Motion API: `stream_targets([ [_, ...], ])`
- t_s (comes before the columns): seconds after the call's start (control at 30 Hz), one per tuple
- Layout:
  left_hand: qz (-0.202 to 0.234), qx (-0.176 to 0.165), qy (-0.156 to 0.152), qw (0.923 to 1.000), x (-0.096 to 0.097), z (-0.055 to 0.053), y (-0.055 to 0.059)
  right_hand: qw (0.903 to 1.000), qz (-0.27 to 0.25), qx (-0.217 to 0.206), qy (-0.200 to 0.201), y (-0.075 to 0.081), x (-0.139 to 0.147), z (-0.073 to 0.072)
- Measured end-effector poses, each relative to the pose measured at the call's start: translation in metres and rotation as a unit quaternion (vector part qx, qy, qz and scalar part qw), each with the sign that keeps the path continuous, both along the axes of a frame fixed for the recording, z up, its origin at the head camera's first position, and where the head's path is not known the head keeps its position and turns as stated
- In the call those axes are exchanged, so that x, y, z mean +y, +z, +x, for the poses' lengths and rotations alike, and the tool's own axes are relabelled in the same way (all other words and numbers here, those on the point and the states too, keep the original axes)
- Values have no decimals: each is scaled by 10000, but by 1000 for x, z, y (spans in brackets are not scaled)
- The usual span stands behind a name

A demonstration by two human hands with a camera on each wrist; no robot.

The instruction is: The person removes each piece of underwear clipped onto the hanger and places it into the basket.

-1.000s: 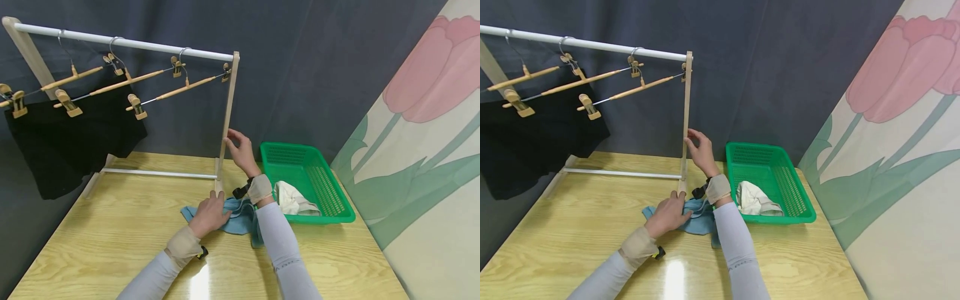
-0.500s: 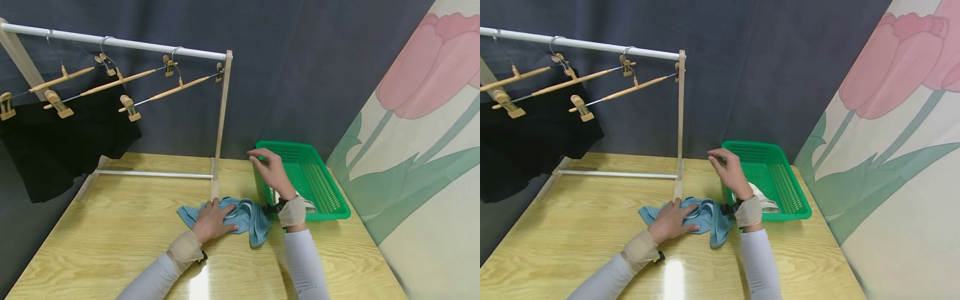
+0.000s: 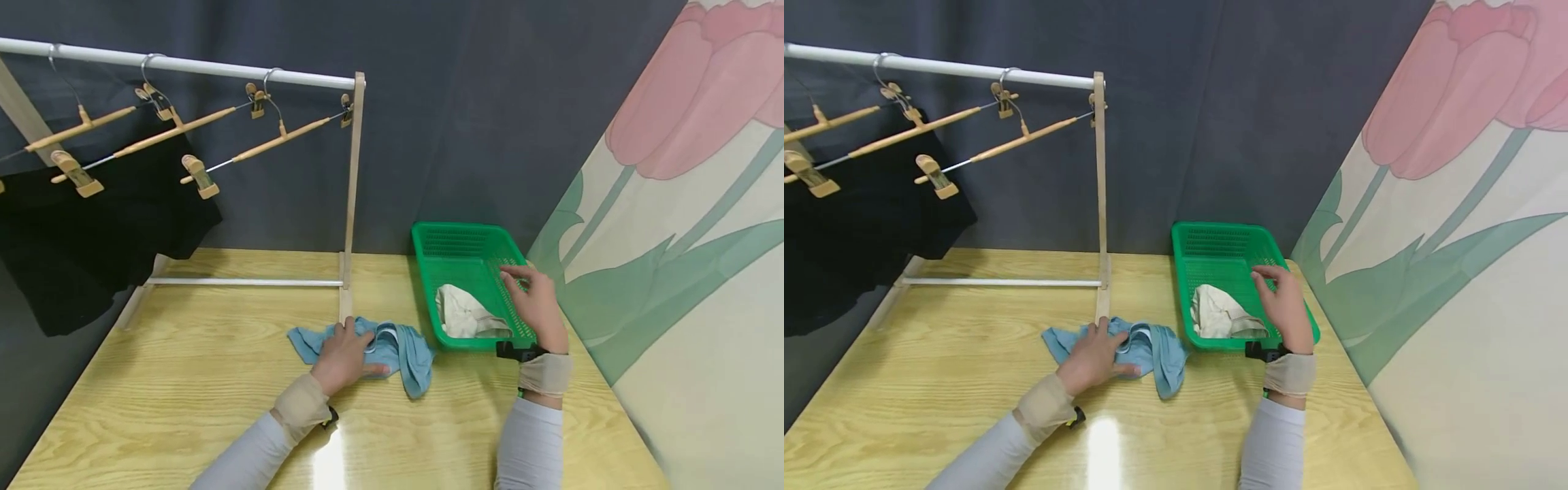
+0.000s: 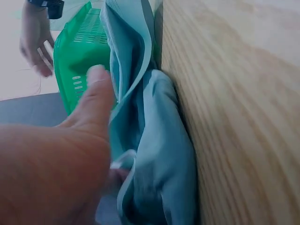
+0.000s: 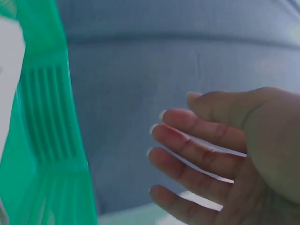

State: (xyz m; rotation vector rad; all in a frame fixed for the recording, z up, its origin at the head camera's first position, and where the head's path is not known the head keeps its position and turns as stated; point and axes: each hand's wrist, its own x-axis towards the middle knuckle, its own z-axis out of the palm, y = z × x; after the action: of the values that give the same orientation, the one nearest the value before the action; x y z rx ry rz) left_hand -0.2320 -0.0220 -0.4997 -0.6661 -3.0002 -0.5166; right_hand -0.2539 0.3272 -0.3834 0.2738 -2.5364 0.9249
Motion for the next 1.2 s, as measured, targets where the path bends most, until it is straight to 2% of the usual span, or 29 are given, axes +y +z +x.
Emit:
stream_targets([
  [0.13,168,-94,460,9988,4,3,3,9986,96,-272,-440,-3,23,9],
  [0.27,27,9,803,9968,4,4,1,9929,283,-879,-754,-7,38,16],
  [0.47,-502,976,1009,9888,1,4,-6,9790,580,-1741,-889,-12,51,17],
  [0.5,-526,1057,1008,9879,0,4,-7,9769,609,-1842,-898,-12,52,16],
  [0.57,-526,976,950,9893,-1,2,-7,9737,674,-1974,-915,-14,55,16],
  [0.7,-282,447,693,9962,-3,-3,-4,9694,641,-2156,-986,-16,62,15],
  [0.8,-155,183,555,9982,-6,-6,1,9671,476,-2277,-1029,-17,66,15],
  [0.9,2,124,446,9989,-9,-7,4,9678,356,-2258,-1054,-18,69,17],
  [1.1,634,413,-8,9971,-19,-7,8,9689,362,-2178,-1121,-21,71,19],
  [1.2,748,263,-252,9965,-22,-6,9,9697,326,-2130,-1148,-23,72,19],
])
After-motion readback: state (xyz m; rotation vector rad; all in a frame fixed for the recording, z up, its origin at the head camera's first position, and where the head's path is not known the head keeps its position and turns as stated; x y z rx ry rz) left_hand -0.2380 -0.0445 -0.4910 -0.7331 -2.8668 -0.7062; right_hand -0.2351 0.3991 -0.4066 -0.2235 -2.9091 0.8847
